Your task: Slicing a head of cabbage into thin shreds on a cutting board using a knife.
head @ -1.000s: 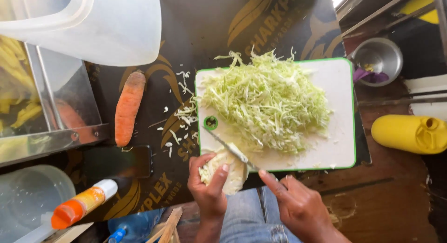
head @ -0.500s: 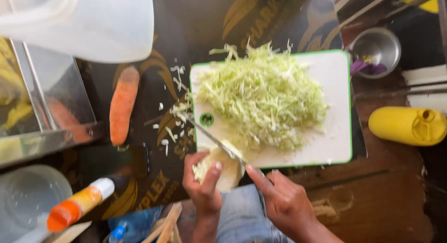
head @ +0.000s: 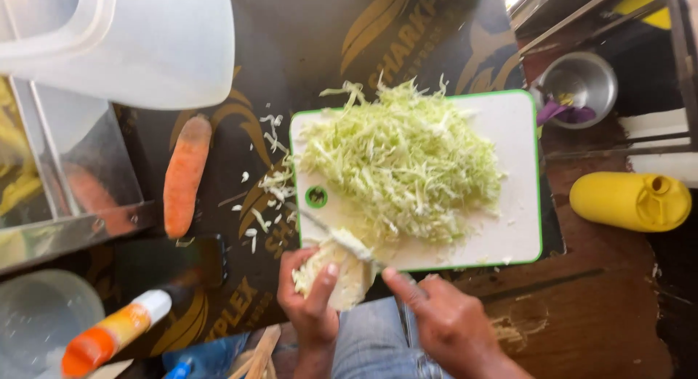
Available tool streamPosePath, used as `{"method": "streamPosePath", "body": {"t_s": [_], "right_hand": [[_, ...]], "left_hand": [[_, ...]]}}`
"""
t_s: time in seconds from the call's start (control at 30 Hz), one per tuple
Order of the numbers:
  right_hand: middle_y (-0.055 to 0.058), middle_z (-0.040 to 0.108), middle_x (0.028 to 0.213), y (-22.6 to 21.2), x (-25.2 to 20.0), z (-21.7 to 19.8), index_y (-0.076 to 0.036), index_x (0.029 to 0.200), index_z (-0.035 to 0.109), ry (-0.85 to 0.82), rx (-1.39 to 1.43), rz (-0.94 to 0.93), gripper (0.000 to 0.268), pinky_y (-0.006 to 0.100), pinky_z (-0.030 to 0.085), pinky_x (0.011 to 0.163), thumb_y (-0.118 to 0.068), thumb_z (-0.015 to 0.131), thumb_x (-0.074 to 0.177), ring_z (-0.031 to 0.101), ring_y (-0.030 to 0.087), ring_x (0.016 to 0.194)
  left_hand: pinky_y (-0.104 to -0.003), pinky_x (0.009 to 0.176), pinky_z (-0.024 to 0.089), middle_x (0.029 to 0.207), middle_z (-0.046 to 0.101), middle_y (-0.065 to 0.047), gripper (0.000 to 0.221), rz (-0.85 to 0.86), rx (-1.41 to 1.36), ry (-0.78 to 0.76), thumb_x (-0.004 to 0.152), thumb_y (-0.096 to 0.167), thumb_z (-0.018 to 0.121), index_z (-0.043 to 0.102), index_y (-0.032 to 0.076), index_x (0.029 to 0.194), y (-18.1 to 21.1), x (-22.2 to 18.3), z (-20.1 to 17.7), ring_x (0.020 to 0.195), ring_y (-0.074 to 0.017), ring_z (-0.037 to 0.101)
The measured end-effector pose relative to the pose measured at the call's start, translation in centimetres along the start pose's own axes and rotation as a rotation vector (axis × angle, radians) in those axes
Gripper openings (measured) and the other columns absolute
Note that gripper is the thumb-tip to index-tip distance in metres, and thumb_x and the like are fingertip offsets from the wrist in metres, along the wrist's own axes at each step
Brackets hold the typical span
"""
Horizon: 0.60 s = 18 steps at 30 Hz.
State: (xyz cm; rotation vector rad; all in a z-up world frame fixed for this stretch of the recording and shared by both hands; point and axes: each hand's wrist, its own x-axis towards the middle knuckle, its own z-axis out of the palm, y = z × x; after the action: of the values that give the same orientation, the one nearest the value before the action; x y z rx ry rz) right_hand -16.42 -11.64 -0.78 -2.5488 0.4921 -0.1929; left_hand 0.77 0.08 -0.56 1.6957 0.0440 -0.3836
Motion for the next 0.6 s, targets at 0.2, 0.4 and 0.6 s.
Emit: {"method": "streamPosePath", "body": {"t_s": [0.2,0.4,0.6], "right_hand": [[0.003,0.050,0.077,2.3,-2.5,1.6,-0.033,0.149,0.052,-0.129,-0.092,0.128,0.069,0.050,0.048,0.043,-0.004,0.051,0.087,0.054,0.033,0.056],[0.005,0.056,0.069,0.7,0.4,0.9,-0.030,0.152,0.048,-0.216,-0.004,0.103,0.070,0.040,0.047,0.027,0.002,0.050,0.089,0.050,0.022,0.042],[0.004,0.056,0.073,-0.7,1.1,-0.7,-0.023,0.148,0.055,-0.070,0.087,0.031,0.068,0.048,0.047,0.038,0.002,0.051,0.084,0.053,0.026,0.051]], "left_hand": [[-0.032,0.068,0.054,0.096,0.060,-0.006,0.029,-0.037,0.010,0.007,0.072,0.018,0.073,0.071,0.007,0.099,-0.2,-0.1,-0.4,0.088,-0.0212,0.063],[-0.031,0.076,0.052,0.098,0.059,-0.006,0.029,-0.001,-0.049,0.025,0.072,0.013,0.075,0.071,0.006,0.100,-1.4,-0.1,-0.2,0.089,-0.0194,0.063],[-0.032,0.068,0.051,0.093,0.057,-0.006,0.030,-0.047,-0.032,0.019,0.071,0.018,0.073,0.070,0.006,0.098,-0.5,0.1,-0.2,0.081,-0.0198,0.060]]}}
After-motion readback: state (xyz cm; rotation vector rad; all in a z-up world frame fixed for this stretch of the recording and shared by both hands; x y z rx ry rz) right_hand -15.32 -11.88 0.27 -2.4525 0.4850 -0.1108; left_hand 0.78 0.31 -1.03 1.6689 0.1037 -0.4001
